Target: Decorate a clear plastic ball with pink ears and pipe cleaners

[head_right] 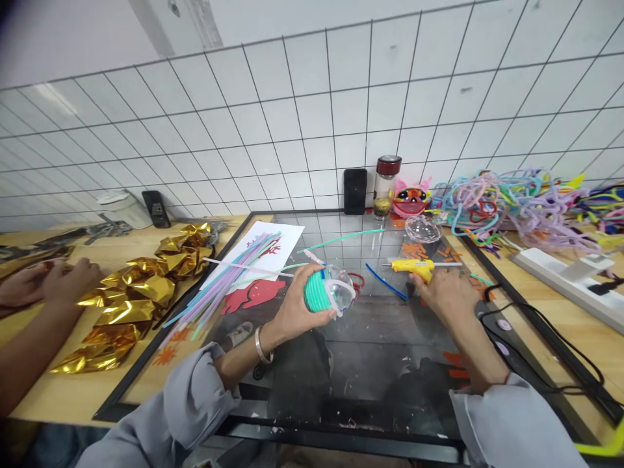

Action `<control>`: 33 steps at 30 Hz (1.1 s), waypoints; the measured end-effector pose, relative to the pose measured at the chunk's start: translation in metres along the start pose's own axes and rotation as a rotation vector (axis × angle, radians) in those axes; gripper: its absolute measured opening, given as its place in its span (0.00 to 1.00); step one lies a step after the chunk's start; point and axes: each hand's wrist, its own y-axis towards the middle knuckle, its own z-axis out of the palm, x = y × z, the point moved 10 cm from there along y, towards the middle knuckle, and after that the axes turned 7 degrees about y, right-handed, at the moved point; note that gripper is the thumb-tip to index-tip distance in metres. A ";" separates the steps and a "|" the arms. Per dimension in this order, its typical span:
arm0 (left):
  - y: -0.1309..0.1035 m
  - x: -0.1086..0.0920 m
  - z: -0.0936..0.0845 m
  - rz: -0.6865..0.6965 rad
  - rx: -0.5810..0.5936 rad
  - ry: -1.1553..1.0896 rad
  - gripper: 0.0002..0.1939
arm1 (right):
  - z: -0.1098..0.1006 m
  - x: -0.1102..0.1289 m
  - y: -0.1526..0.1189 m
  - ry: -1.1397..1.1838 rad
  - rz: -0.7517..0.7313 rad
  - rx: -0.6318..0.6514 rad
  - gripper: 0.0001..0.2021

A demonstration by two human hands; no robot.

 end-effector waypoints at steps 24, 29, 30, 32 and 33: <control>-0.001 0.004 0.005 -0.077 0.076 -0.019 0.41 | -0.077 0.059 -0.074 0.603 -0.504 -0.708 0.17; -0.001 0.002 0.007 -0.067 0.098 0.006 0.41 | -0.080 0.075 -0.092 0.543 -0.658 -0.790 0.12; -0.001 0.001 0.007 -0.059 0.095 0.007 0.41 | -0.081 0.075 -0.093 0.534 -0.671 -0.806 0.12; -0.002 0.000 0.007 -0.044 0.088 0.011 0.41 | -0.082 0.076 -0.095 0.523 -0.691 -0.823 0.12; -0.002 0.000 0.007 -0.037 0.086 0.013 0.41 | -0.082 0.077 -0.096 0.517 -0.702 -0.826 0.12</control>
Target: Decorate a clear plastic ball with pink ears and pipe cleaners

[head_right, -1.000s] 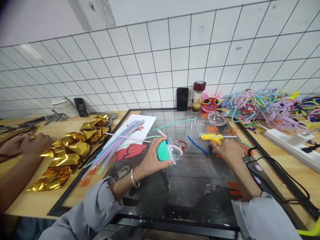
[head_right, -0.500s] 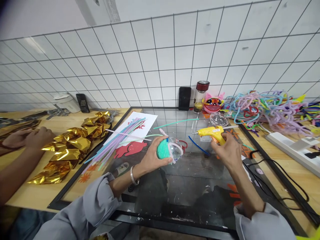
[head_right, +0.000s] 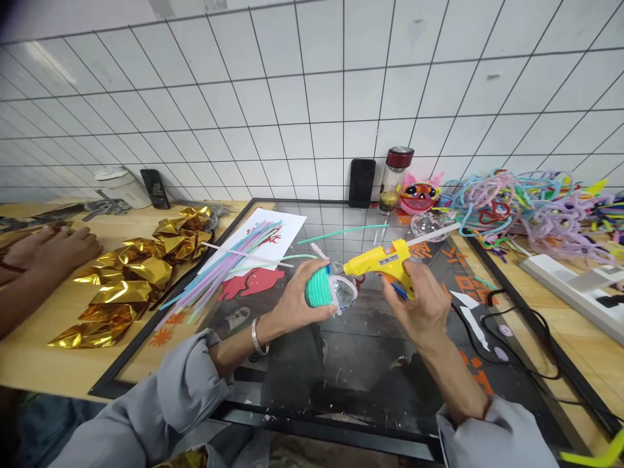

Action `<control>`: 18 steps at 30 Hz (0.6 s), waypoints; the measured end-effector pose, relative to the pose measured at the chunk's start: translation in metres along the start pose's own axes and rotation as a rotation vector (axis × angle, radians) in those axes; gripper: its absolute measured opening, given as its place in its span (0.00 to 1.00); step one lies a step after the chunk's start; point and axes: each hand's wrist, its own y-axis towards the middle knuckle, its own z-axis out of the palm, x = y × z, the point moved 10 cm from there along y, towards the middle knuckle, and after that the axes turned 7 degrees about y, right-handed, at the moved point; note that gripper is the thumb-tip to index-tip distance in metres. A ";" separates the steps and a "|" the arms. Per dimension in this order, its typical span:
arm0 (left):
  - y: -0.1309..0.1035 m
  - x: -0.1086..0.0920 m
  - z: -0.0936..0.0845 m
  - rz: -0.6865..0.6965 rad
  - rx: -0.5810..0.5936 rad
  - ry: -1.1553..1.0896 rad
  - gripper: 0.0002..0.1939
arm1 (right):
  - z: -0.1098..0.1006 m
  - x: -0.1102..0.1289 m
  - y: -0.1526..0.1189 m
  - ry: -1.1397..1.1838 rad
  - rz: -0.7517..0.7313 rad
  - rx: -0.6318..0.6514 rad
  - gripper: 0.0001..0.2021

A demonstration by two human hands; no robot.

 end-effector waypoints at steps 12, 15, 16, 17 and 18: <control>0.000 -0.002 0.002 0.024 -0.009 -0.021 0.42 | 0.005 -0.005 0.000 0.021 0.096 0.090 0.11; 0.000 -0.002 0.002 0.014 -0.002 -0.026 0.42 | 0.006 -0.008 0.000 0.024 0.133 0.119 0.11; 0.000 -0.001 0.002 0.009 -0.001 -0.026 0.42 | 0.006 -0.008 0.000 0.022 0.135 0.121 0.10; -0.001 -0.001 0.002 0.006 0.000 -0.025 0.43 | 0.005 -0.007 0.000 0.020 0.133 0.122 0.10; -0.001 -0.001 0.002 0.004 0.000 -0.024 0.43 | 0.005 -0.007 0.000 0.017 0.127 0.123 0.10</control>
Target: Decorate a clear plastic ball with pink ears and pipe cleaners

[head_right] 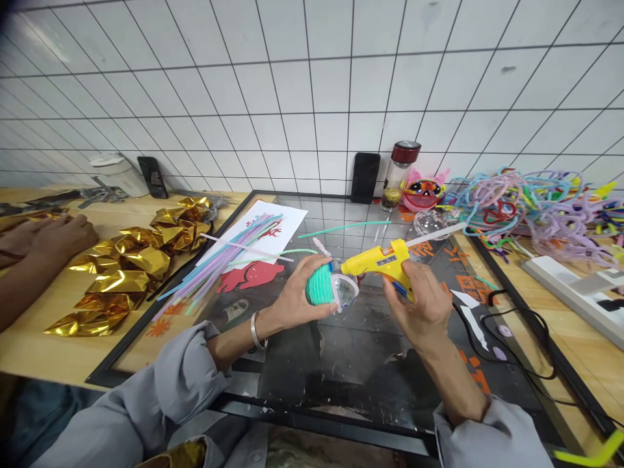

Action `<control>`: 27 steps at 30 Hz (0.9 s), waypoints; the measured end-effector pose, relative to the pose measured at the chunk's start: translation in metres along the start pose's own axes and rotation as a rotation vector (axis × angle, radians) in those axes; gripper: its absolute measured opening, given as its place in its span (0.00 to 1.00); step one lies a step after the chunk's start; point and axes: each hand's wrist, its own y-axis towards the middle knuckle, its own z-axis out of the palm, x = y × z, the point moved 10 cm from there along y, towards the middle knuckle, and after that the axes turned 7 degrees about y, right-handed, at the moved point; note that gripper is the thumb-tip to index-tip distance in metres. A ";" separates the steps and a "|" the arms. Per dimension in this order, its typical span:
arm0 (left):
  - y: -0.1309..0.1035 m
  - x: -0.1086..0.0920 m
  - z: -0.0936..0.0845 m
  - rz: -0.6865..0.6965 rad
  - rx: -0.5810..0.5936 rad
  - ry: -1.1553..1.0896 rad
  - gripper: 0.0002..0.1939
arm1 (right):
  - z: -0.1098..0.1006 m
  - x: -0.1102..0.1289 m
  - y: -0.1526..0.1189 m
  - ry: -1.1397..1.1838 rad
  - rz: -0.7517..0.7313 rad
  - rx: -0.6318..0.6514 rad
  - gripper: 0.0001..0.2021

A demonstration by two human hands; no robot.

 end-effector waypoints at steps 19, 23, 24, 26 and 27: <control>0.000 -0.002 0.000 -0.002 0.012 0.009 0.42 | -0.009 0.004 0.002 -0.019 -0.053 0.003 0.07; 0.000 -0.002 0.001 -0.007 0.014 0.012 0.42 | -0.009 0.005 0.002 -0.027 -0.055 0.004 0.07; 0.000 -0.002 0.001 -0.005 0.013 0.013 0.42 | -0.009 0.004 0.002 -0.034 -0.046 0.009 0.07; 0.001 -0.003 0.001 0.000 0.010 0.013 0.42 | -0.009 0.003 0.002 -0.048 -0.041 0.011 0.07; 0.001 -0.003 0.001 0.002 0.011 0.011 0.42 | -0.010 0.004 0.002 -0.055 -0.046 0.007 0.06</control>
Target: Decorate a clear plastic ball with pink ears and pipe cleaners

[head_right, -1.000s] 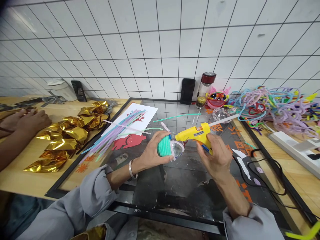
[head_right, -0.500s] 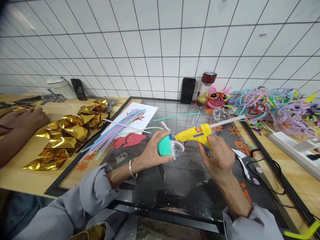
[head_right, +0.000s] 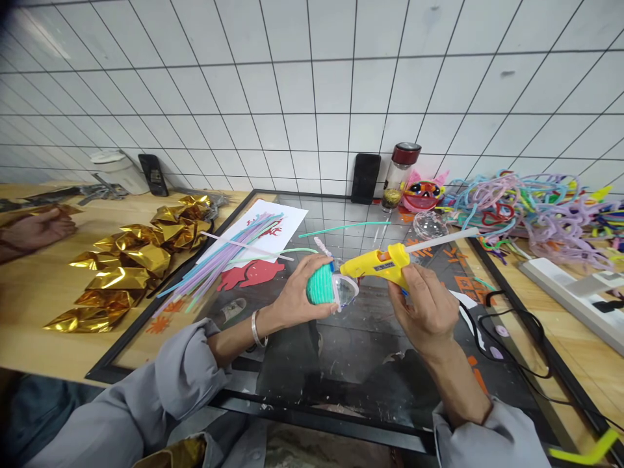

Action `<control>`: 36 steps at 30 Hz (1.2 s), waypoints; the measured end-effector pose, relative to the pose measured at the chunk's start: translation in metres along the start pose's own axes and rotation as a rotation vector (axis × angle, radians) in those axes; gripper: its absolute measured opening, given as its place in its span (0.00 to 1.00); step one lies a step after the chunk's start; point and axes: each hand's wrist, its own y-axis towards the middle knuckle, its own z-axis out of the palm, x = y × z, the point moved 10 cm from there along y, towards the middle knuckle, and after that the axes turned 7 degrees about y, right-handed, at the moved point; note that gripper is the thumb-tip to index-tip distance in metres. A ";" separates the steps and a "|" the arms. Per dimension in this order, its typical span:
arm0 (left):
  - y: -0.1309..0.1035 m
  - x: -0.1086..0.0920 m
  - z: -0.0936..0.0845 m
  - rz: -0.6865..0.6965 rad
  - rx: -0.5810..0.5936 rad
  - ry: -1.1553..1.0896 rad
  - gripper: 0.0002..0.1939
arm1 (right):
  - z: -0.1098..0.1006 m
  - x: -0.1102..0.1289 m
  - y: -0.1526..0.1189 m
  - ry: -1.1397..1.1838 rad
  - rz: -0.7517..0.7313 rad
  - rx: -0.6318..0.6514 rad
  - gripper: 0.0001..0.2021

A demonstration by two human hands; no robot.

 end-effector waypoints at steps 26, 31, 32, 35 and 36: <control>-0.001 0.001 -0.001 0.013 0.000 0.031 0.42 | 0.041 -0.101 -0.025 -0.034 0.564 0.286 0.21; -0.002 0.001 -0.001 0.015 0.001 0.036 0.41 | 0.046 -0.127 -0.033 -0.281 0.536 0.352 0.21; -0.002 0.001 0.000 0.016 0.001 0.041 0.41 | 0.046 -0.128 -0.034 -0.328 0.526 0.360 0.21; -0.003 0.002 0.001 0.012 0.005 0.060 0.41 | 0.053 -0.125 -0.036 -0.434 0.550 0.499 0.21; -0.004 0.003 0.002 0.012 0.010 0.065 0.41 | 0.057 -0.122 -0.038 -0.453 0.575 0.574 0.22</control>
